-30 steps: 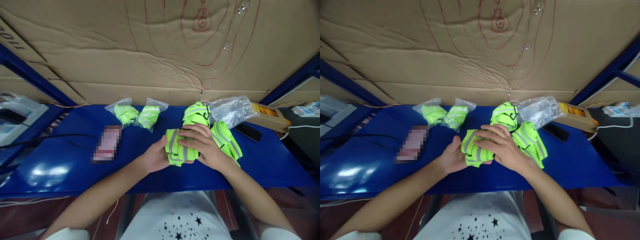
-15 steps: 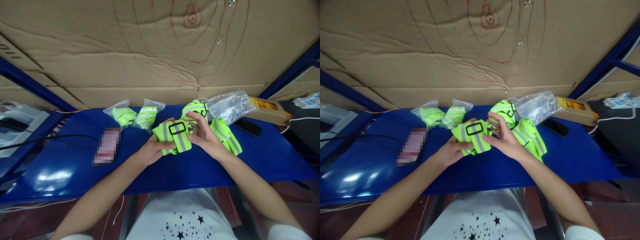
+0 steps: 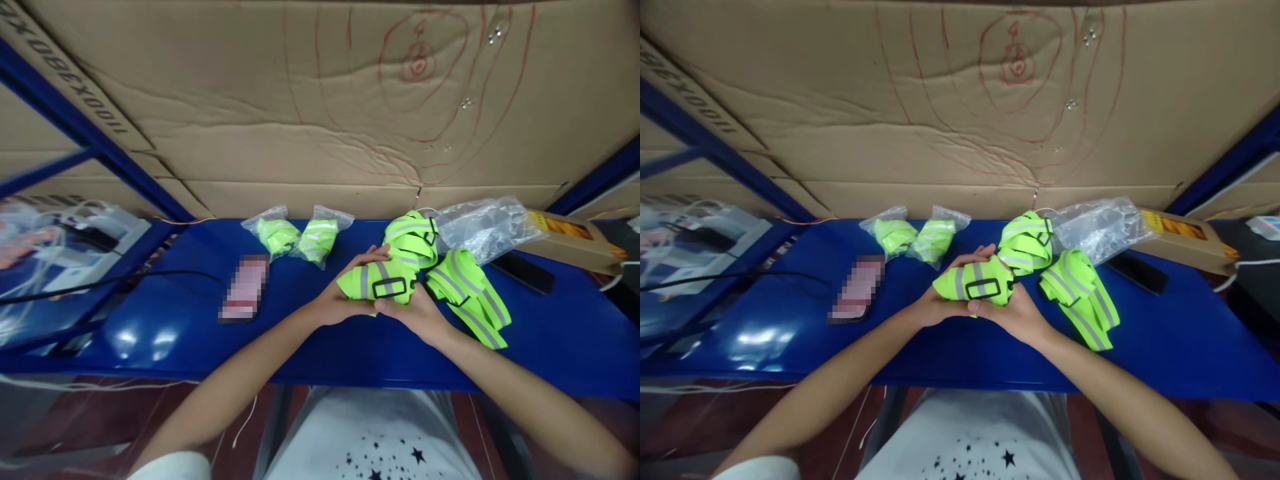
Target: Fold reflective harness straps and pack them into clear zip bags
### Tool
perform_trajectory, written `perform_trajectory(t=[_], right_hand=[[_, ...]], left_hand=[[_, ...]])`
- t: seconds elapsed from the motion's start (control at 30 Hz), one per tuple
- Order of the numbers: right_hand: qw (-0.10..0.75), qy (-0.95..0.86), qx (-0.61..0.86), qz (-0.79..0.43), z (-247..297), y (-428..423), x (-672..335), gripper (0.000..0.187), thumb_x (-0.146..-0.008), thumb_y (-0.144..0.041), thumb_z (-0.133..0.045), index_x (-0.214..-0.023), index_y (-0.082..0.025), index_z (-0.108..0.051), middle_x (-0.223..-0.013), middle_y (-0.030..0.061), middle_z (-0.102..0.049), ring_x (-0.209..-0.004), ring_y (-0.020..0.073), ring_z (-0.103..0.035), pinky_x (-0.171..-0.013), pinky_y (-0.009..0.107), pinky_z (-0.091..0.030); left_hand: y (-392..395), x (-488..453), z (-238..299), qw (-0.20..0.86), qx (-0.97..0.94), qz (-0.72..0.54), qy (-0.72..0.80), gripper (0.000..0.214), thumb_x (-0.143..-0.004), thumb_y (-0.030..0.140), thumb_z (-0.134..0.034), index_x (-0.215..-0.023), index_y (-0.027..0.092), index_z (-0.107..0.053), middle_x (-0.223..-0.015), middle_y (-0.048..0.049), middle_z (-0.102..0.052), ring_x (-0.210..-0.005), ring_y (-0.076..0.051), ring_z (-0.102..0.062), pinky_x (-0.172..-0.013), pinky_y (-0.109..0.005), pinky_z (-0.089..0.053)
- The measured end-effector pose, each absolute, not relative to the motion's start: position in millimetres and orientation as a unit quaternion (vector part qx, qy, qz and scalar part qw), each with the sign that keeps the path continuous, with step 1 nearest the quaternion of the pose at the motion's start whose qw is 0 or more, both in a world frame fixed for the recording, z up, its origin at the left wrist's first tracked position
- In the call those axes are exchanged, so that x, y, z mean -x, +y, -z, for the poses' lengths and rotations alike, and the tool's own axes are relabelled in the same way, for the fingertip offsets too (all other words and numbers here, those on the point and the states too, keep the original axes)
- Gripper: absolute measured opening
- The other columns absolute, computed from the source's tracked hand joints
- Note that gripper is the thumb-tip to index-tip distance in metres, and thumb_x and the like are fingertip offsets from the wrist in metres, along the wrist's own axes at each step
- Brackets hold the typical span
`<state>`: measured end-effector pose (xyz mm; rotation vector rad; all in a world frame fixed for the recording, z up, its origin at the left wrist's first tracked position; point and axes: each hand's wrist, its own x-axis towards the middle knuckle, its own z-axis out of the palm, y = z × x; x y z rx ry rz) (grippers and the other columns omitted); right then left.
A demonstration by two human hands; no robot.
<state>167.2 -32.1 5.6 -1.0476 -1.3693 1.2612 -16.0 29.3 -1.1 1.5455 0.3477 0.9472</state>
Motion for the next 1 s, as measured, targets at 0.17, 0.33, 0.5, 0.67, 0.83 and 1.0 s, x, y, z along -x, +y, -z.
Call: perform_trajectory(t=[0.17,0.33,0.5,0.67,0.83,1.0], right_hand=[[0.492,-0.581,0.427,-0.488,-4,-33,-170,0.054,-0.078,-0.064,-0.080,-0.110,-0.021,-0.076,-0.113,0.0091,-0.079,-0.110,0.0334,-0.073,-0.096,0.045,-0.060],[0.507,-0.576,0.472,-0.433,6,-26,-170,0.046,-0.085,-0.058,-0.075,-0.109,-0.018,-0.075,-0.108,0.0091,-0.080,-0.100,0.0299,-0.076,-0.089,0.042,-0.062],[0.492,-0.613,0.488,-0.380,15,-22,-167,0.041,-0.092,-0.054,-0.068,-0.108,-0.017,-0.073,-0.107,0.0077,-0.080,-0.099,0.0284,-0.075,-0.089,0.041,-0.061],[0.435,-0.682,0.513,-0.287,14,-21,-171,0.039,-0.098,-0.049,-0.061,-0.120,-0.017,-0.068,-0.118,0.0126,-0.074,-0.111,0.0317,-0.069,-0.097,0.047,-0.056],[0.340,-0.773,0.482,-0.233,4,-10,-192,0.033,-0.099,-0.049,-0.060,-0.111,-0.019,-0.068,-0.121,0.0122,-0.070,-0.119,0.0295,-0.063,-0.105,0.046,-0.051],[0.241,-0.816,0.488,-0.191,-14,-1,-225,0.034,-0.095,-0.055,-0.065,-0.104,-0.023,-0.071,-0.098,0.0029,-0.076,-0.089,0.0207,-0.070,-0.083,0.030,-0.056]], left_hand=[[29,16,8,0.703,-0.594,-0.351,0.172,0.080,-0.066,0.019,-0.094,-0.137,0.031,-0.060,-0.158,-0.0091,-0.051,-0.146,-0.036,-0.049,-0.113,-0.046,-0.049],[21,11,13,0.752,-0.523,-0.332,0.225,0.091,-0.065,0.021,-0.096,-0.144,0.028,-0.053,-0.132,-0.0094,-0.071,-0.120,-0.032,-0.068,-0.094,-0.039,-0.058],[19,2,18,0.811,-0.413,-0.359,0.205,0.088,-0.060,0.039,-0.099,-0.139,0.025,-0.062,-0.135,-0.0119,-0.070,-0.124,-0.033,-0.067,-0.103,-0.042,-0.055],[15,-2,15,0.805,-0.367,-0.390,0.255,0.072,-0.064,0.037,-0.098,-0.128,0.020,-0.070,-0.119,-0.0104,-0.078,-0.112,-0.029,-0.073,-0.094,-0.036,-0.058],[8,-6,12,0.807,-0.331,-0.379,0.307,0.059,-0.072,0.039,-0.093,-0.122,0.016,-0.073,-0.106,-0.0106,-0.081,-0.094,-0.027,-0.078,-0.081,-0.034,-0.063],[15,-5,7,0.795,-0.318,-0.393,0.335,0.058,-0.071,0.039,-0.094,-0.121,0.016,-0.074,-0.116,-0.0121,-0.079,-0.098,-0.028,-0.078,-0.083,-0.036,-0.064]])
